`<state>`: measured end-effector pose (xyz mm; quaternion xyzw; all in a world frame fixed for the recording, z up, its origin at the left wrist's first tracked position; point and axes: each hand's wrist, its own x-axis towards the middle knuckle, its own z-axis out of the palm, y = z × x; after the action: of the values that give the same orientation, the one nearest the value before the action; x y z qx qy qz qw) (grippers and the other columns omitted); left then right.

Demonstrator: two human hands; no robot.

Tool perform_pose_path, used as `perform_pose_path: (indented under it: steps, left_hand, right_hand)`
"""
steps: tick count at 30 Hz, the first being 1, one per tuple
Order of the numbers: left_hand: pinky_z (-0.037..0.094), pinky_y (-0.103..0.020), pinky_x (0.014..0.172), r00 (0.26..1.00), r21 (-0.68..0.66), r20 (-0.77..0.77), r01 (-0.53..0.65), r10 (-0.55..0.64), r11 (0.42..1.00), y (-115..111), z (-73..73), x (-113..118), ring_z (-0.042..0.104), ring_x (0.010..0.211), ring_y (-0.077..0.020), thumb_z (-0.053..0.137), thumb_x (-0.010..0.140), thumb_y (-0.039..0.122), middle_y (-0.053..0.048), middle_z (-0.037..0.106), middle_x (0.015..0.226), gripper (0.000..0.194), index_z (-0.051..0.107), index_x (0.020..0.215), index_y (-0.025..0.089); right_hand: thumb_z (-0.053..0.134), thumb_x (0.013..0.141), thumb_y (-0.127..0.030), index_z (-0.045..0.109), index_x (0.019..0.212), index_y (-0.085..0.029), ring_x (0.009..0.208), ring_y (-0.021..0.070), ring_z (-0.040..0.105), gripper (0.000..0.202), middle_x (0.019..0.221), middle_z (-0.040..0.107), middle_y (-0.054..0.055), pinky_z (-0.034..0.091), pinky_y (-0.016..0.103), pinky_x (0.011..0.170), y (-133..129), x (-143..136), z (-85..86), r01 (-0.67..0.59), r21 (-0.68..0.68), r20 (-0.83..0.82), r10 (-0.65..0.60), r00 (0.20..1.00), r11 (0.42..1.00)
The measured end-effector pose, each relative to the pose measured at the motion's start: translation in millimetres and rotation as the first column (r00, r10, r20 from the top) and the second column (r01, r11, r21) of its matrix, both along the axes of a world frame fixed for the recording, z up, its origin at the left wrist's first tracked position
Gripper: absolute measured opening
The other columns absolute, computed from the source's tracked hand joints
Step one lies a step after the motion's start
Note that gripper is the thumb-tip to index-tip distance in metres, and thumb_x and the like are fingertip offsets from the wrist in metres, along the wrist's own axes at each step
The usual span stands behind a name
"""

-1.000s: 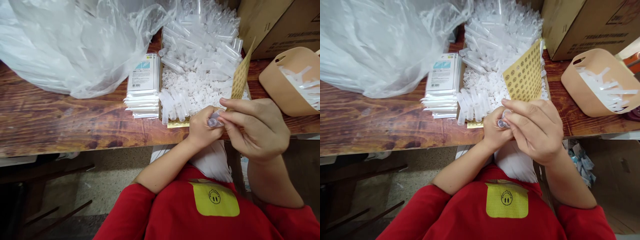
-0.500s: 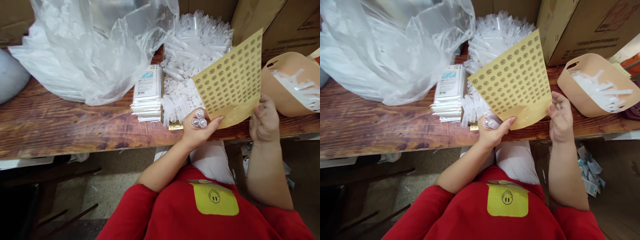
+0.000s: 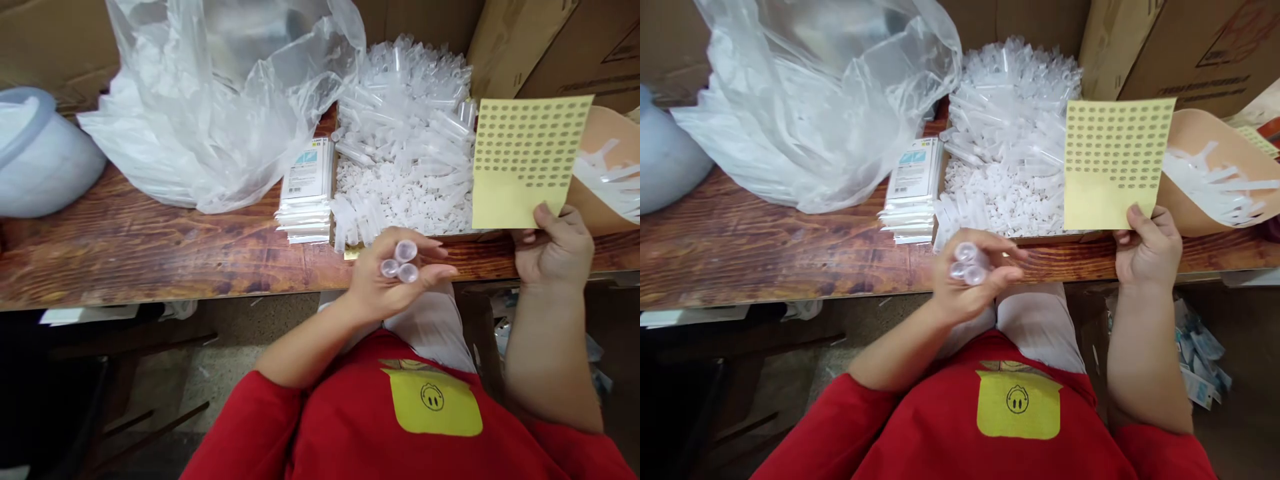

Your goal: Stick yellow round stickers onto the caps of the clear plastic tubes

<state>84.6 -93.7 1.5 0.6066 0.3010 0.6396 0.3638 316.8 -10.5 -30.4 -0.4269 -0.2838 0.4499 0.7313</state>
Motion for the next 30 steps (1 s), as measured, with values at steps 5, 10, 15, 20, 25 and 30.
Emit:
perform_pose_path:
  steps: [5,10,15,20,25,30]
  left_hand:
    - [0.052,-0.036,0.073,0.868,0.257,-0.489,0.052,0.083,0.965,36,45.3,-78,0.066,0.077,-0.0178,0.086,0.077,0.021,-0.004,0.075,0.081,0.017,0.074,0.089,0.023]
    - [0.049,-0.043,0.092,0.631,0.244,-0.766,0.112,0.121,0.963,77,53.0,-112,0.065,0.096,-0.0227,0.086,0.077,0.037,-0.004,0.077,0.099,0.018,0.079,0.092,0.03]
    - [0.046,-0.047,0.104,0.519,0.155,-0.854,0.177,0.042,0.972,95,25.3,-110,0.056,0.114,-0.0267,0.086,0.076,0.043,-0.007,0.071,0.113,0.023,0.08,0.092,0.028]
    - [0.037,-0.057,0.116,0.464,0.026,-0.883,0.215,-0.078,0.976,102,16.3,-111,0.044,0.137,-0.0359,0.09,0.06,0.057,-0.01,0.065,0.125,0.044,0.079,0.091,0.026]
    - [0.027,-0.065,0.121,0.414,-0.056,-0.899,0.21,-0.14,0.976,97,17.7,-119,0.029,0.15,-0.0436,0.088,0.051,0.069,-0.014,0.057,0.139,0.069,0.076,0.104,0.026]
    - [0.026,-0.066,0.122,0.459,0.026,-0.888,0.119,-0.031,0.993,86,17.6,-119,0.024,0.153,-0.0441,0.082,0.055,0.077,-0.017,0.05,0.148,0.089,0.066,0.125,0.024]
  right_hand:
    - [0.061,0.077,0.001,0.054,0.064,-0.015,0.043,0.0038,0.043,0.022,0.07,0.066,0.002,0.03,0.013,0.035,3,3,-2.5,0.028,-0.059,-0.053,-0.031,0.998,0.998]
    - [0.06,0.077,0.003,0.055,0.063,-0.016,0.041,0.0058,0.046,0.024,0.063,0.064,0.001,0.03,0.014,0.035,1,2,-3.6,0.035,-0.061,-0.066,-0.039,0.997,0.997]
    - [0.064,0.075,0.002,0.057,0.066,-0.016,0.043,0.0058,0.047,0.022,0.065,0.065,0.0,0.032,0.013,0.037,-2,4,-4.9,0.016,-0.049,-0.074,-0.02,0.997,0.999]
    - [0.071,0.069,-0.003,0.058,0.066,-0.015,0.042,0.0061,0.048,0.017,0.062,0.063,0.0,0.034,0.013,0.038,-4,5,-7.7,-0.003,-0.01,-0.07,0.002,0.998,1.0]
    - [0.079,0.061,-0.01,0.059,0.068,-0.014,0.045,0.006,0.049,0.022,0.064,0.064,0.001,0.035,0.013,0.038,-5,5,-9.4,-0.01,0.019,-0.054,0.011,0.998,1.0]
    - [0.084,0.057,-0.015,0.059,0.07,-0.014,0.046,0.0049,0.047,0.028,0.068,0.065,0.001,0.034,0.012,0.039,-5,5,-10.5,-0.024,0.032,-0.031,0.025,0.999,0.999]
